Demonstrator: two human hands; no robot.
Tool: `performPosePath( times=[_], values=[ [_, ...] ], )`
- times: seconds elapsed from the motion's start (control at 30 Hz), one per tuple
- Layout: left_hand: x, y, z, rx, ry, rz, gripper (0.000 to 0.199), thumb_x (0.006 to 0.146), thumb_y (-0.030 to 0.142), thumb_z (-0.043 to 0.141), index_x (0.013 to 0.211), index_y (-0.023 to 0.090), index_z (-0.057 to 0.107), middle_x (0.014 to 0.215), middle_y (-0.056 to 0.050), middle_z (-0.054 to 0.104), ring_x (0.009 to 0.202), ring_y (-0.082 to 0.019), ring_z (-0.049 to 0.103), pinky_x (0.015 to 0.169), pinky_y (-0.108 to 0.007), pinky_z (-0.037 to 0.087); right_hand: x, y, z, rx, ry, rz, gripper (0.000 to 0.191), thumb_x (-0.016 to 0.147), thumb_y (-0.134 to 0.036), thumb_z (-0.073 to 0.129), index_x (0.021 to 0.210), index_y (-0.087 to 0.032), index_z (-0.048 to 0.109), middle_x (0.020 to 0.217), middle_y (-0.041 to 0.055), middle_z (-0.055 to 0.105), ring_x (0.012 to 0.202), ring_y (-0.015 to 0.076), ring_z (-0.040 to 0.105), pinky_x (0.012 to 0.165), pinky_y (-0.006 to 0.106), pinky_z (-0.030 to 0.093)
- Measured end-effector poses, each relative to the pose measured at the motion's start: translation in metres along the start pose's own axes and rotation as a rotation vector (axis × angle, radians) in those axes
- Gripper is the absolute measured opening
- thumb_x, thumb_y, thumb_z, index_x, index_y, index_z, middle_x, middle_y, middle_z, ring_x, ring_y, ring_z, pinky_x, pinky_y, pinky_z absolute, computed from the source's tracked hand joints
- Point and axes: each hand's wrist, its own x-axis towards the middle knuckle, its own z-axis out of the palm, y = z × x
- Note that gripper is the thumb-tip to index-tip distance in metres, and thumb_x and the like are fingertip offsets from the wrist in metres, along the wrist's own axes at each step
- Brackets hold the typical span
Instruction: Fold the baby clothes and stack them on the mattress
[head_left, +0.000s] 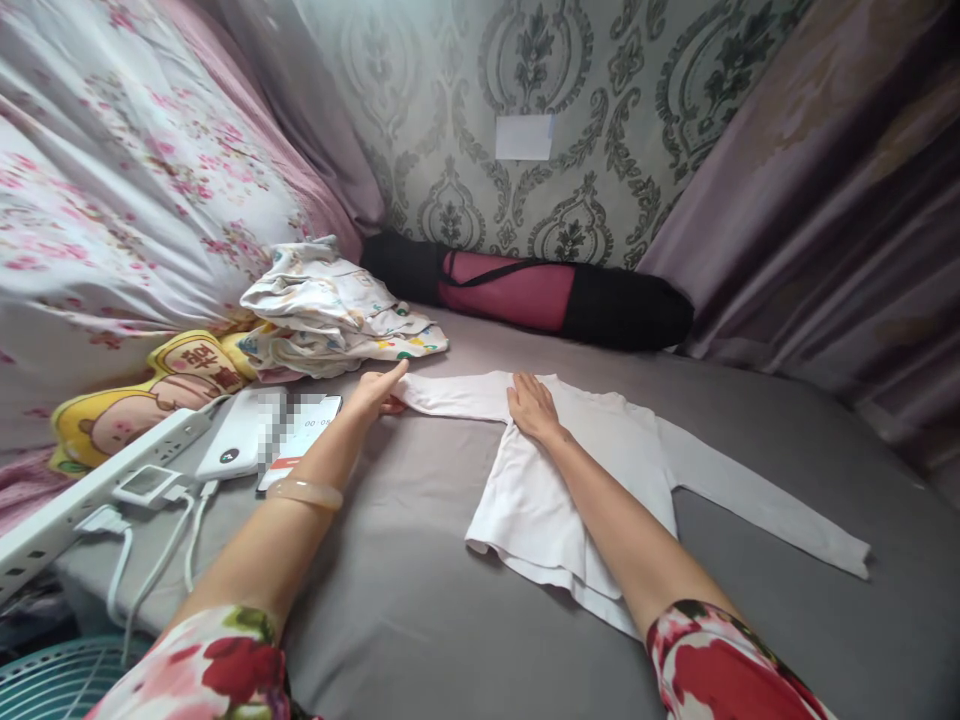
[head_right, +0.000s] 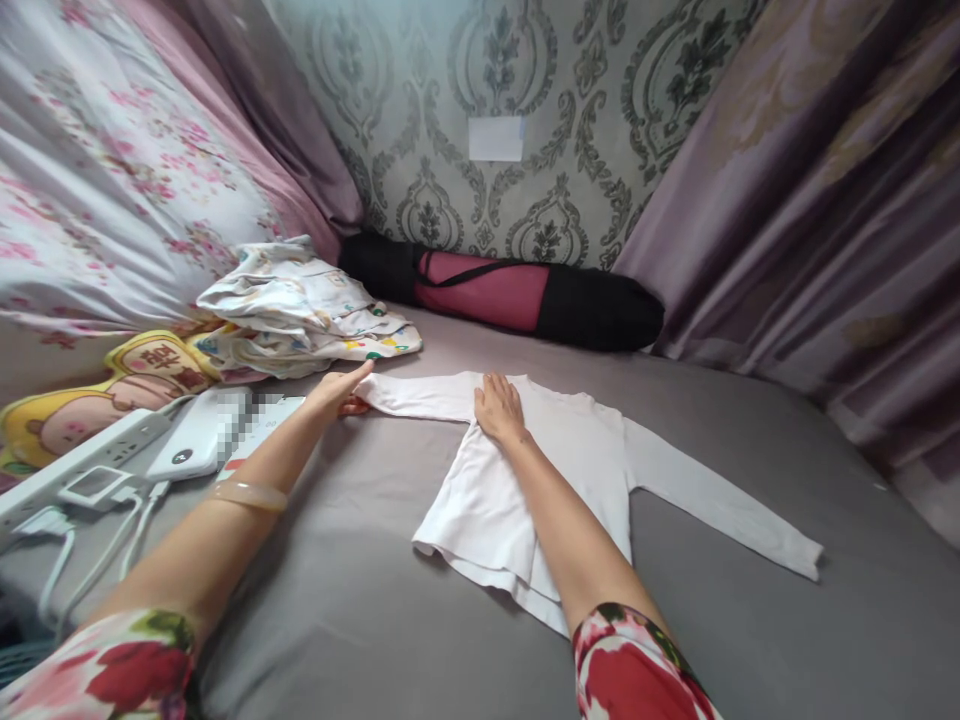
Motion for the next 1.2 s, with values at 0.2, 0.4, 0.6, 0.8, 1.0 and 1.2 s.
performPosePath(
  times=[0.2, 0.4, 0.6, 0.8, 1.0, 1.2],
  values=[
    [0.007, 0.003, 0.004, 0.498, 0.215, 0.323, 0.033, 0.078, 0.045, 0.051, 0.08, 0.016, 0.065, 0.074, -0.009, 0.067, 0.075, -0.025, 0.065, 0.063, -0.029, 0.047, -0.004, -0.005, -0.002, -0.063, -0.027, -0.003, 0.057, 0.1, -0.038, 0.022, 0.15, -0.011, 0.029, 0.156, 0.012, 0.028, 0.145, 0.0237, 0.019, 0.116, 0.038, 0.012],
    [0.012, 0.005, 0.005, 0.834, 0.274, 0.367, 0.036, 0.09, 0.045, 0.039, 0.105, 0.021, 0.061, 0.108, -0.015, 0.069, 0.104, -0.03, 0.063, 0.08, -0.035, 0.047, -0.003, -0.006, -0.003, -0.102, -0.068, 0.011, 0.059, 0.1, -0.046, 0.02, 0.152, -0.019, 0.023, 0.158, 0.0124, 0.022, 0.146, 0.0244, 0.015, 0.116, 0.041, 0.01],
    [0.009, -0.002, 0.01, 1.012, 0.286, 0.321, 0.04, 0.093, 0.043, 0.035, 0.117, 0.015, 0.053, 0.108, -0.021, 0.068, 0.103, -0.034, 0.065, 0.081, -0.04, 0.047, 0.0, -0.006, 0.0, -0.108, -0.086, 0.021, 0.059, 0.099, -0.047, 0.02, 0.152, -0.02, 0.026, 0.158, 0.012, 0.021, 0.146, 0.025, 0.014, 0.116, 0.041, 0.009],
    [0.006, 0.009, 0.018, 1.107, 0.288, 0.213, 0.036, 0.093, 0.027, 0.039, 0.119, 0.004, 0.05, 0.106, -0.027, 0.065, 0.101, -0.035, 0.064, 0.081, -0.042, 0.047, 0.0, -0.007, 0.002, -0.122, -0.051, 0.027, 0.058, 0.099, -0.046, 0.022, 0.15, -0.021, 0.03, 0.157, 0.0114, 0.025, 0.145, 0.0249, 0.017, 0.116, 0.041, 0.011],
    [-0.011, 0.023, 0.05, 1.218, 0.365, 0.536, 0.039, 0.09, 0.005, 0.027, 0.119, 0.002, 0.053, 0.122, -0.028, 0.056, 0.118, -0.035, 0.051, 0.094, -0.047, 0.038, -0.001, -0.008, 0.003, -0.106, -0.024, 0.026, 0.057, 0.098, -0.045, 0.024, 0.149, -0.02, 0.032, 0.156, 0.0117, 0.027, 0.144, 0.0255, 0.018, 0.116, 0.041, 0.012],
    [-0.035, 0.013, 0.133, 1.018, -0.184, 0.975, 0.039, 0.096, 0.022, 0.031, 0.129, 0.011, 0.05, 0.134, -0.016, 0.055, 0.127, -0.024, 0.047, 0.105, -0.038, 0.034, -0.004, -0.008, 0.002, -0.119, -0.009, 0.013, 0.055, 0.099, -0.04, 0.022, 0.15, -0.021, 0.031, 0.156, 0.0106, 0.028, 0.144, 0.0249, 0.019, 0.115, 0.041, 0.013]
  ],
)
